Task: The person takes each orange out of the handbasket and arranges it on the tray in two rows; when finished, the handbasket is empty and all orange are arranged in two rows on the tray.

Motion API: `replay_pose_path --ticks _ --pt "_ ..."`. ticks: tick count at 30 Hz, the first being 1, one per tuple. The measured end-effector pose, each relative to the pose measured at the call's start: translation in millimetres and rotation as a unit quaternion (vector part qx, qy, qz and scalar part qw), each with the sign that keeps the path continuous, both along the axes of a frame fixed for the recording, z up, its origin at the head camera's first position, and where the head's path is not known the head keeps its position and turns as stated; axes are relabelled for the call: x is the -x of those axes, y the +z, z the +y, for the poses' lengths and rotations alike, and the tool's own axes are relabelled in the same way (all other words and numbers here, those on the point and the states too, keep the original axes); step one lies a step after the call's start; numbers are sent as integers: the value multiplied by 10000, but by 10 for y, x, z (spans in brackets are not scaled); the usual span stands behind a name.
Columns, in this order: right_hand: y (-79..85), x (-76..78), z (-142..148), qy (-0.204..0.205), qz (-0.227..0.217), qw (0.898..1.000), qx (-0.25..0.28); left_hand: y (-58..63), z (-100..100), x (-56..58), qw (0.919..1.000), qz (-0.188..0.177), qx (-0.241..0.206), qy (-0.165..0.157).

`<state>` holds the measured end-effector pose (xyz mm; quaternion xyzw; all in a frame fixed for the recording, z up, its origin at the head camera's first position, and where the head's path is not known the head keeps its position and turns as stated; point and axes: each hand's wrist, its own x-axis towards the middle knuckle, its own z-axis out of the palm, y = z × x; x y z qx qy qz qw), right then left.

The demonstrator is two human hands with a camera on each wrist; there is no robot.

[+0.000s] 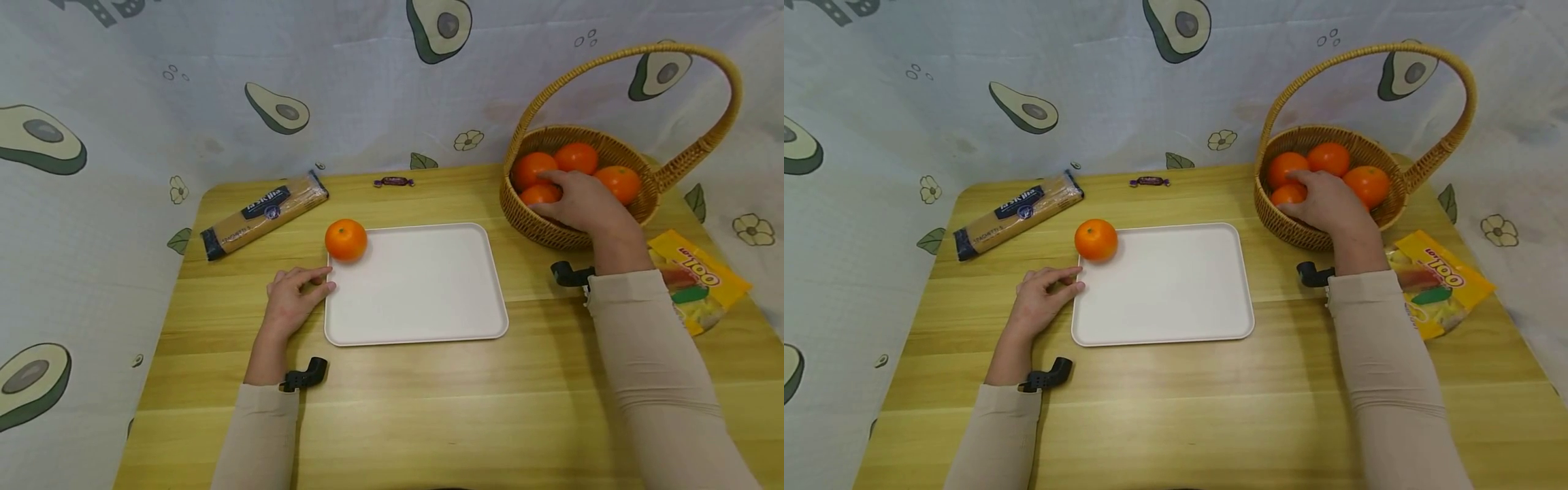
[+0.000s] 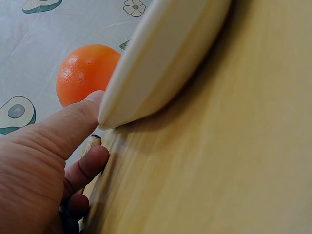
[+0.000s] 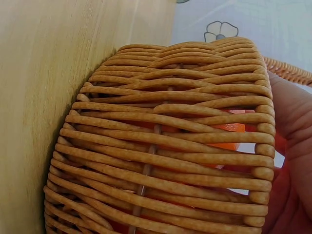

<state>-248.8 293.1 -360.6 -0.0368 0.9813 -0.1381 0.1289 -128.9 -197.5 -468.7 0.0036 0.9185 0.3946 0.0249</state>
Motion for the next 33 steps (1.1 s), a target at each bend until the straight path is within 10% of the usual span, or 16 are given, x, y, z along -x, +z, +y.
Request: replay_pose_path --ticks 33 --pt "7 -24 46 20 115 9998 176 -3 1 -9 9999 80 -102 -14"
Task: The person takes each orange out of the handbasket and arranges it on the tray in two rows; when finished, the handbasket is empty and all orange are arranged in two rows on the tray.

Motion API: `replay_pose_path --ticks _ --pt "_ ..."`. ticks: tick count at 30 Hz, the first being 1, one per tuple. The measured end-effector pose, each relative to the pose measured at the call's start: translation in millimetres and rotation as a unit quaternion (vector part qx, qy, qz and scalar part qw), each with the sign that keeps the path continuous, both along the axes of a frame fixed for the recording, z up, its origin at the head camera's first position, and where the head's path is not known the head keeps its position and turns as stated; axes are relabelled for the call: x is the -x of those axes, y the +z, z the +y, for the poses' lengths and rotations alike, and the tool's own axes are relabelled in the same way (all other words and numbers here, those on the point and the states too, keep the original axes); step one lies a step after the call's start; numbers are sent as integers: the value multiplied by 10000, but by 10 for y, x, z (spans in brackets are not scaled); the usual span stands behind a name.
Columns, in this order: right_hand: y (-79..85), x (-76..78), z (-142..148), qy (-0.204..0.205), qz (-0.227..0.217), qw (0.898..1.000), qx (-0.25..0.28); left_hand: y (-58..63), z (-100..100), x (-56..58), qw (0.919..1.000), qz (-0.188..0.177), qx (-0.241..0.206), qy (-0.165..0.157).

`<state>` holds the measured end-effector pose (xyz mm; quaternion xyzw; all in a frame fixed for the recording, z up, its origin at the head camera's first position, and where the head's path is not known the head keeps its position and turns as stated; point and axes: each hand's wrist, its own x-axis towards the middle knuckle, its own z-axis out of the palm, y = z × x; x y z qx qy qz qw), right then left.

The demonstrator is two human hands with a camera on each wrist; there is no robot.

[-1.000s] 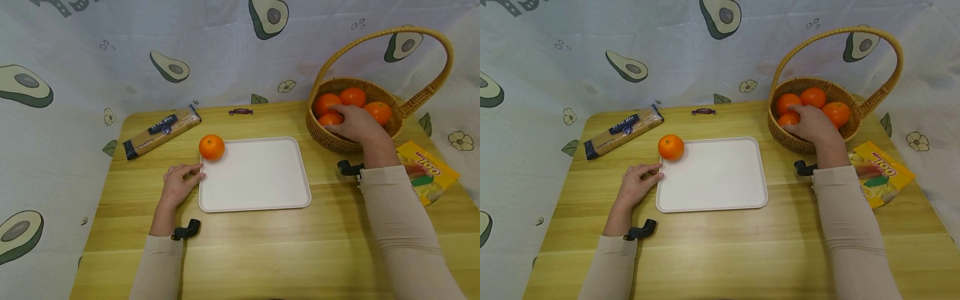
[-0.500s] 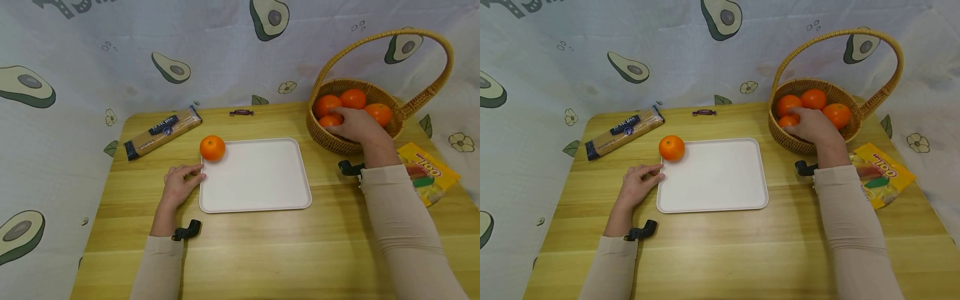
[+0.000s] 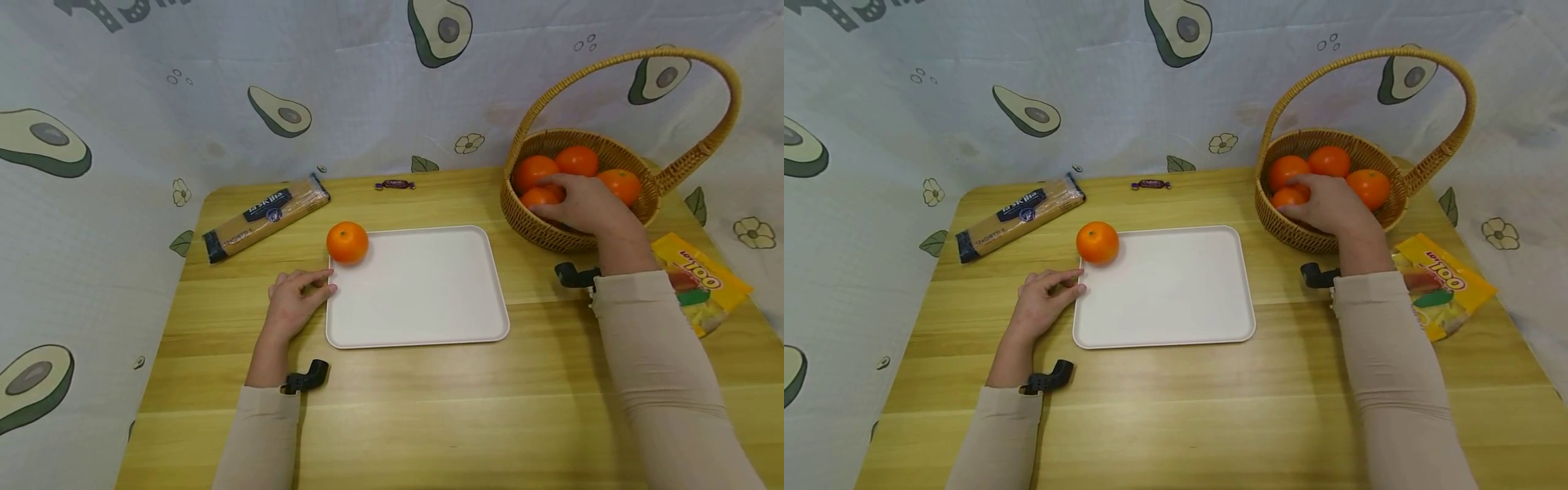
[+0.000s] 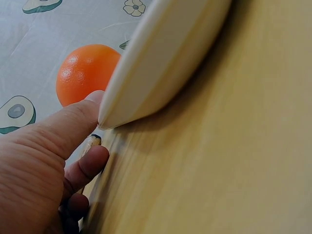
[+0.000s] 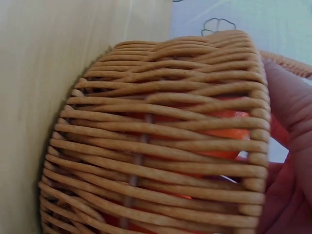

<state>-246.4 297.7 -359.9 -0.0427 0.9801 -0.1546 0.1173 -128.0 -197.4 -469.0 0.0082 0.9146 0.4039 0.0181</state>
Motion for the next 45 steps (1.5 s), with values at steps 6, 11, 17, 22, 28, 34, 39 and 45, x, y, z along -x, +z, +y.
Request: replay_pose_path --ticks 6,11,17,22,28,34,39,45 --pt "114 -34 44 -206 72 9996 200 0 -1 -5 10000 16 -22 4" --pt "222 -90 46 -287 268 9987 333 3 -2 -8 10000 -4 -9 4" --pt "340 -144 3 -334 677 9949 676 22 1 -19 10000 -60 14 31" --pt "448 -203 -28 -354 890 9917 856 24 2 -26 9999 -87 21 46" --pt "533 -304 -63 -637 1123 9867 991 14 4 -21 10000 -52 55 52" --pt "573 -366 -108 -729 1571 9787 1105 1 0 -26 9999 -70 115 30" --pt "576 -429 -183 -699 1819 9730 1241 -4 -5 -21 10000 -12 93 21" --pt "507 -547 -327 -460 1804 9744 1257 8 -10 -19 10000 27 37 6"
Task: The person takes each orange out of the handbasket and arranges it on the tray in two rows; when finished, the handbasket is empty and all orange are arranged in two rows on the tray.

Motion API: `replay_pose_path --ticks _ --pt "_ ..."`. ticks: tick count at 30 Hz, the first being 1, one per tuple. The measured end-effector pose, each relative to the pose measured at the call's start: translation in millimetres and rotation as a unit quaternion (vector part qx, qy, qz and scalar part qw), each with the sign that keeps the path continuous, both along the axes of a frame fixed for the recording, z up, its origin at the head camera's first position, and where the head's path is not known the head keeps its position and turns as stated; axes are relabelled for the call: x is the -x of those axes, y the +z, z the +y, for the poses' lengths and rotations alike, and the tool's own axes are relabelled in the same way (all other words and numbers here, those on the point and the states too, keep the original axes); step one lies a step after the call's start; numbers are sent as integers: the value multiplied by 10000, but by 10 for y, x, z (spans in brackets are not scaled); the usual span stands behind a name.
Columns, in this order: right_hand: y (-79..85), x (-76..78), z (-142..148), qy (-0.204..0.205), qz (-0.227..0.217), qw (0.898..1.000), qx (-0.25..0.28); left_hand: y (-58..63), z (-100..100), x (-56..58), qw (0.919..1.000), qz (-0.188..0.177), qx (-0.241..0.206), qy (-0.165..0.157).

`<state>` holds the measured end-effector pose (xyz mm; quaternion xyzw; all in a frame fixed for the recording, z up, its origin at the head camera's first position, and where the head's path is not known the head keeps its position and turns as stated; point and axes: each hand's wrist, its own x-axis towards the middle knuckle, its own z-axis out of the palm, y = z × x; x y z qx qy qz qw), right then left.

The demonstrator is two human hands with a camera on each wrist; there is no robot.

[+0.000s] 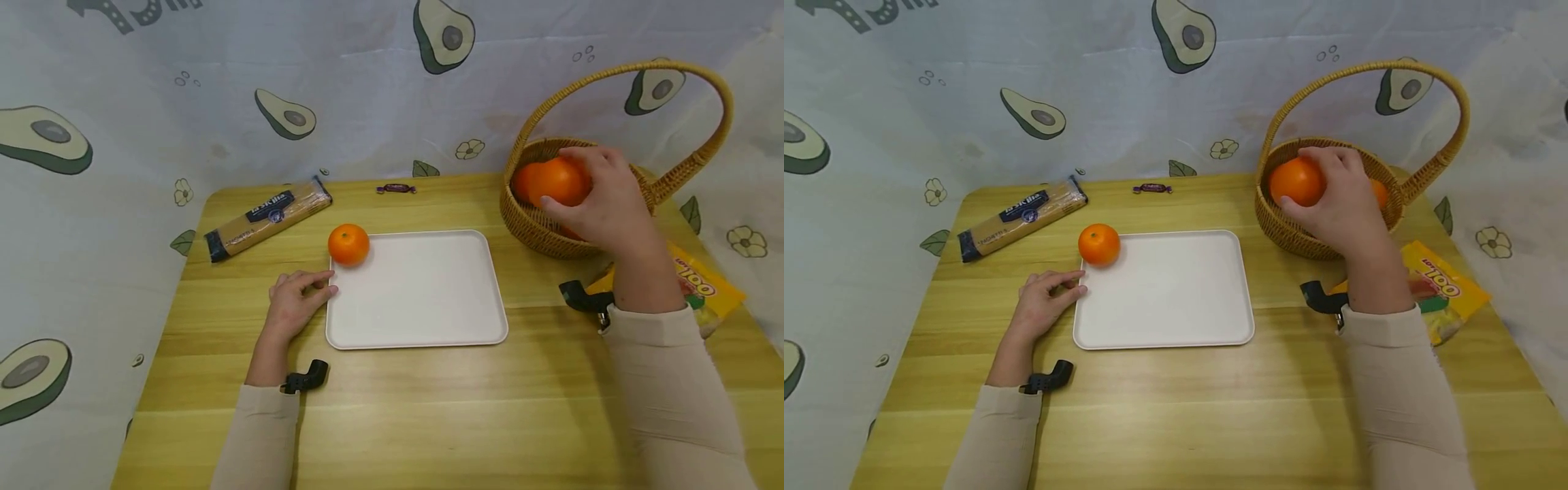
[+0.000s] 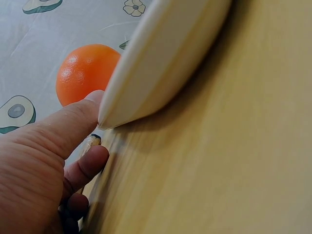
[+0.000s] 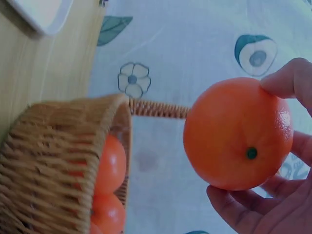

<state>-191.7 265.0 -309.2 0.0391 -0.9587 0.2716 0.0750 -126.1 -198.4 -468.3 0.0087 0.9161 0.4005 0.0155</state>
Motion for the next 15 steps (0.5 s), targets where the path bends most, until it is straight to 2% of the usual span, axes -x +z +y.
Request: replay_pose_path --ticks 7,15 --pt "-175 -132 -266 486 -190 9984 -212 -12 -8 16 10000 -4 -25 9" --pt "-425 -202 -666 1231 -777 9893 -92 -22 3 27 10000 3 84 23"
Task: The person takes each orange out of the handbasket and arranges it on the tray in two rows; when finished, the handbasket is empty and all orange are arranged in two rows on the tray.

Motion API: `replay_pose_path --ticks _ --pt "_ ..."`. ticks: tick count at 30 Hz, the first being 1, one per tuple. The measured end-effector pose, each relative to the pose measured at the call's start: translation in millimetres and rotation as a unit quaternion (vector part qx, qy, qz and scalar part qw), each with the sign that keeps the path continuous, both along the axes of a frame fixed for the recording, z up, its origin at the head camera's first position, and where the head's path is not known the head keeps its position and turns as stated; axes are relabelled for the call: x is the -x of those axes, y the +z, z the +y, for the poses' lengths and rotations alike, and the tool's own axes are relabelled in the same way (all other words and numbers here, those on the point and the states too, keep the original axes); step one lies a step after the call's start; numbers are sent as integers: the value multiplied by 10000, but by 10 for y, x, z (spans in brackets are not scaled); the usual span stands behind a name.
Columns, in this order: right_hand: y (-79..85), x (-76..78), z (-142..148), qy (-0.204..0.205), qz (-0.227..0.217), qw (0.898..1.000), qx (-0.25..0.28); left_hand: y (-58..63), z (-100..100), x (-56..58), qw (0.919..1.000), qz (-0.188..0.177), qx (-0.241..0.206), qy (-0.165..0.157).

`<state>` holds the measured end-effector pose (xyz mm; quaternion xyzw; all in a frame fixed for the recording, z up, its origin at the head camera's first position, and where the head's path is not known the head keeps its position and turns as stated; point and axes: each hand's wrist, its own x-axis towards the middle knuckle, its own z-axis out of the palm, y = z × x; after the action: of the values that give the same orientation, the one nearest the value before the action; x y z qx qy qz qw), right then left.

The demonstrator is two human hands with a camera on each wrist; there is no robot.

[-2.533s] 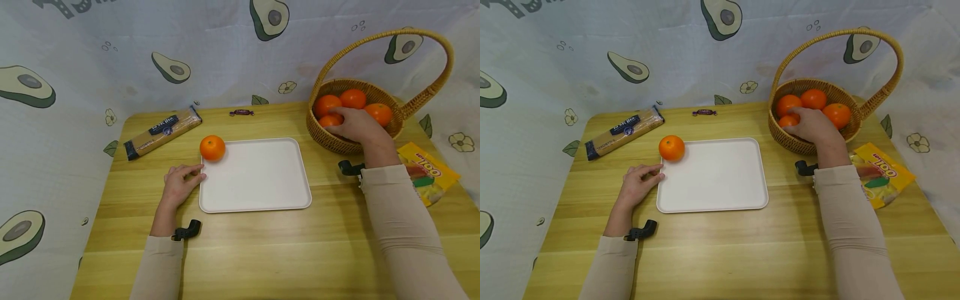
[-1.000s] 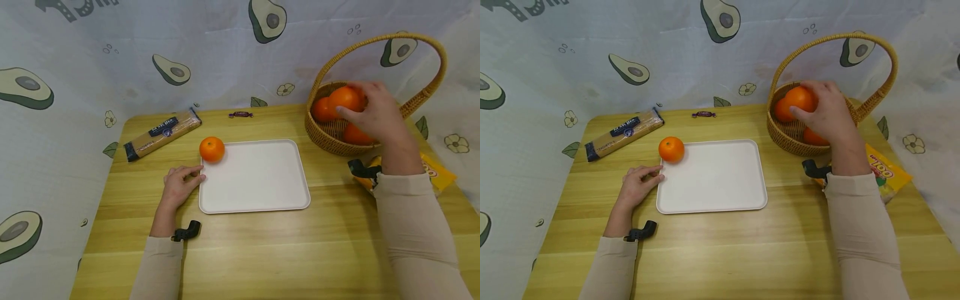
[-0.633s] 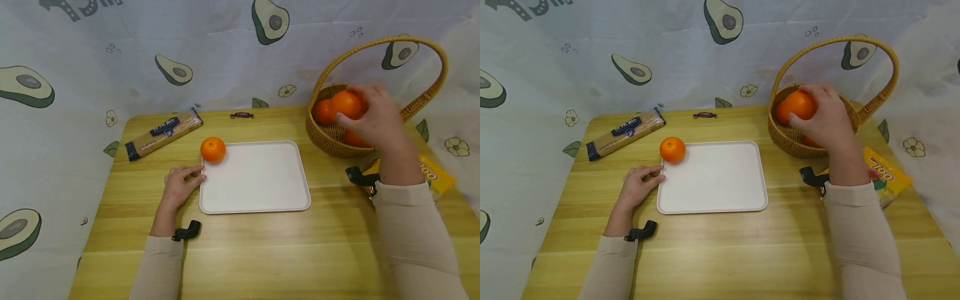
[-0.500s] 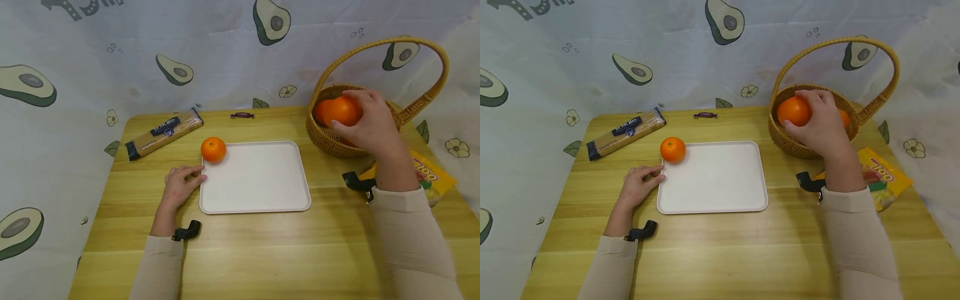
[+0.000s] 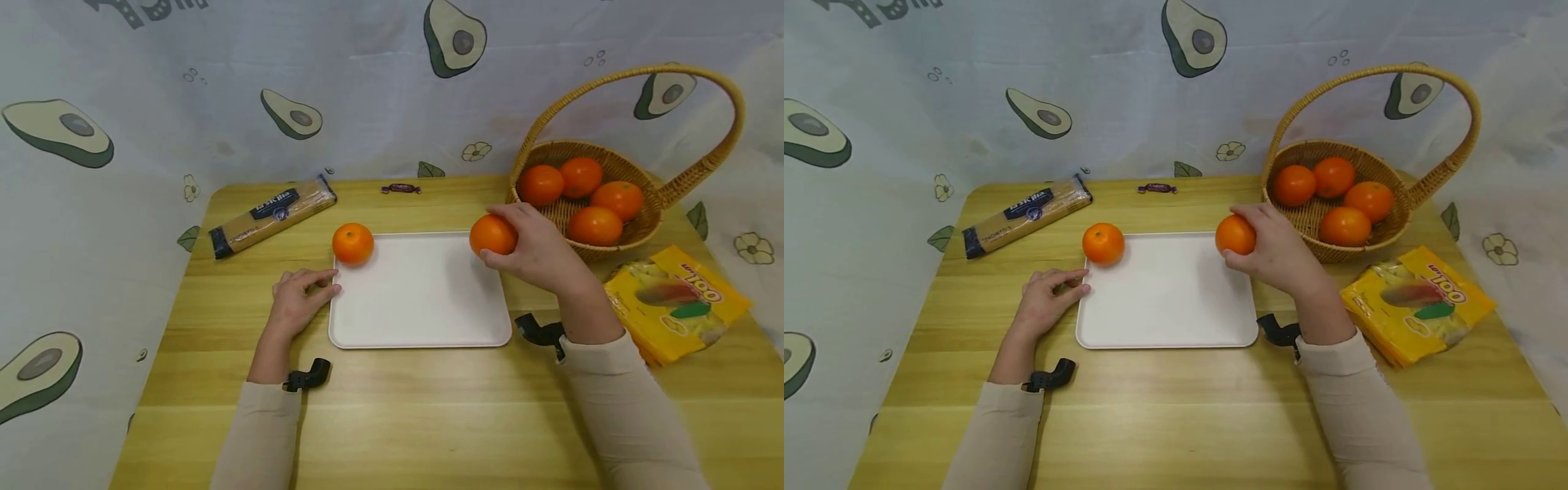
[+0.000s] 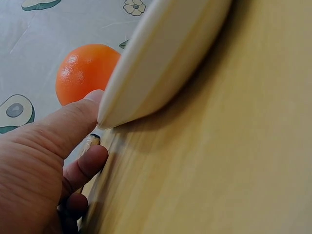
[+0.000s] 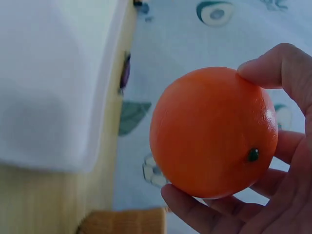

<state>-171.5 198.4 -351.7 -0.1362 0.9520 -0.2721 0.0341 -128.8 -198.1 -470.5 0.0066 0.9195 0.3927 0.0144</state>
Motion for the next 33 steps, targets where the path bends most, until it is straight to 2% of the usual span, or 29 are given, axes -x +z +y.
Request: replay_pose_path --ticks 7,14,23,29,33 --pt "-162 -20 -385 385 -291 9985 276 14 9 -1 10000 -35 -12 -4" --pt "-256 13 -681 438 -179 9968 651 7 7 -4 10000 5 -26 -35" --pt "-356 92 -899 89 -3 9963 854 15 1 17 10000 38 3 -38" --pt "-463 177 -989 -177 -175 9938 1084 21 4 22 10000 46 -67 -44" --pt "-548 182 -1015 -420 -373 9931 1033 17 -7 4 10000 21 -53 -44"
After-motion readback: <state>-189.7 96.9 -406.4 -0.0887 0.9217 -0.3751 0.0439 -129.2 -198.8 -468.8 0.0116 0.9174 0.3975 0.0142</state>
